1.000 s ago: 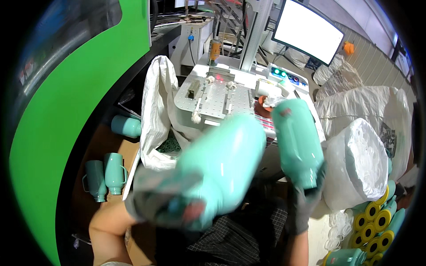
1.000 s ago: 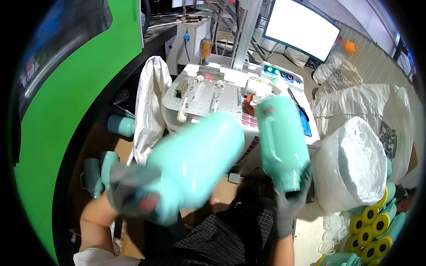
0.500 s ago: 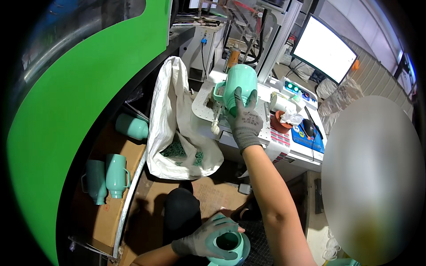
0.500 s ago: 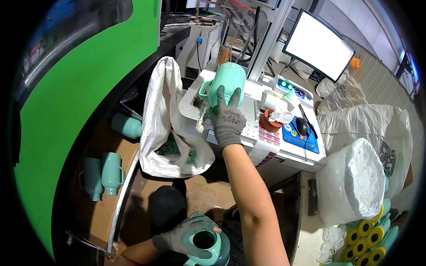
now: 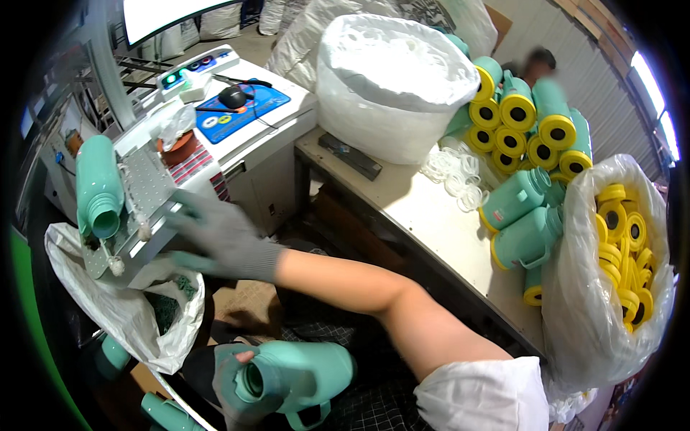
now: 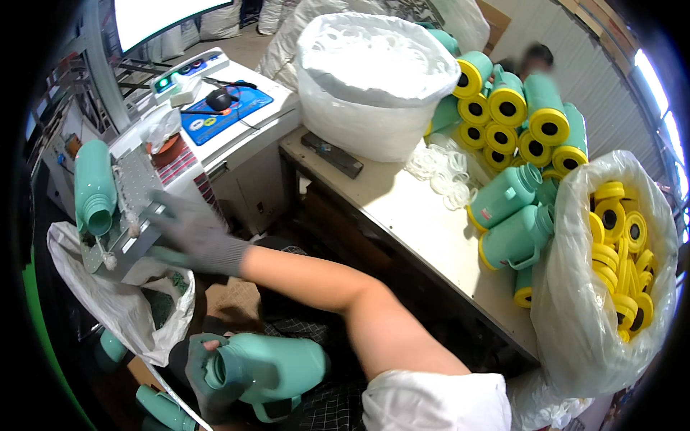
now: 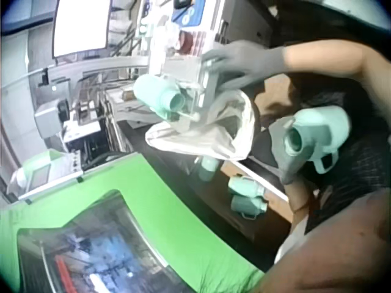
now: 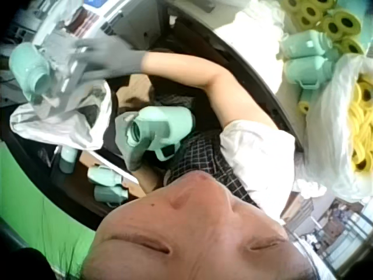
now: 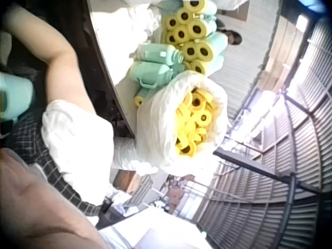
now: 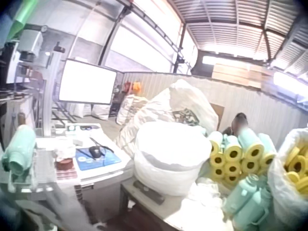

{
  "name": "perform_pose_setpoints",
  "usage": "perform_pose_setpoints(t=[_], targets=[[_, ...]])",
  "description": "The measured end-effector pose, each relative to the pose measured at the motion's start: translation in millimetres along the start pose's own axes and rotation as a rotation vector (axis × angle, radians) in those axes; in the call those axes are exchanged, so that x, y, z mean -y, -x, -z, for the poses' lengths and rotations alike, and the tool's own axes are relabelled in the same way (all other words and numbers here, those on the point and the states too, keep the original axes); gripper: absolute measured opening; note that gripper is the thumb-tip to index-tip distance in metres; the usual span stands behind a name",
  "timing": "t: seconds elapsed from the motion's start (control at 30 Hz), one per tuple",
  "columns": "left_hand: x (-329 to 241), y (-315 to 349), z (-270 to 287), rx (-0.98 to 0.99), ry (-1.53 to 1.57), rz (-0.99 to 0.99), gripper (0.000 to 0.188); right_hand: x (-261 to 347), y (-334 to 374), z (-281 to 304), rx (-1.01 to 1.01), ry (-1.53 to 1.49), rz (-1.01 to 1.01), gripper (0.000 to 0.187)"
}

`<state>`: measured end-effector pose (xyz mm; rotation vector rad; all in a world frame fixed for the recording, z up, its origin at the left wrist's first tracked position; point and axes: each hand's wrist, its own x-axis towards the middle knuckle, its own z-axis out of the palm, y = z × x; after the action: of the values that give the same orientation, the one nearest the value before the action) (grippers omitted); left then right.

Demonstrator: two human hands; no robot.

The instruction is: The person assembles teal plastic containers by inserting a white circular insert into the opening and screwing on a yellow lid. The person handles the containers one at a time, picking them up from a pile, performing the assembly, and placing the finished units into a white sack.

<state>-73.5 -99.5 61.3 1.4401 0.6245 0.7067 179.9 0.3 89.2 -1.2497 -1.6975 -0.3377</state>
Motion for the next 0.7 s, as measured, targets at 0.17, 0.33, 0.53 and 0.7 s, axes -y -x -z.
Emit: perform_pose_setpoints(t=[0.17,0.33,0.53,0.7], targets=[[-7.3,-1.0,-0.5,0.058,-0.019,0.000,0.059,-23.0,210.1,191.7,-0.072,0.388,-0.712,0.049],[16.5,-13.5,-1.1,0.029,0.065,0.020,0.081,-33.0,316.0,337.3,-0.335,0.748,-1.064,0.020],[0.2,-22.0,-24.7,0.023,0.025,0.121,0.095,-53.0,334.9,373.7,-0.386,0.847,-1.040,0.020],[-26.0,-44.5,-58.0,-0.080,-0.031,-0.148,0.089,16.2,345.2,355.4,-0.297,0.577,-1.038,0.023]])
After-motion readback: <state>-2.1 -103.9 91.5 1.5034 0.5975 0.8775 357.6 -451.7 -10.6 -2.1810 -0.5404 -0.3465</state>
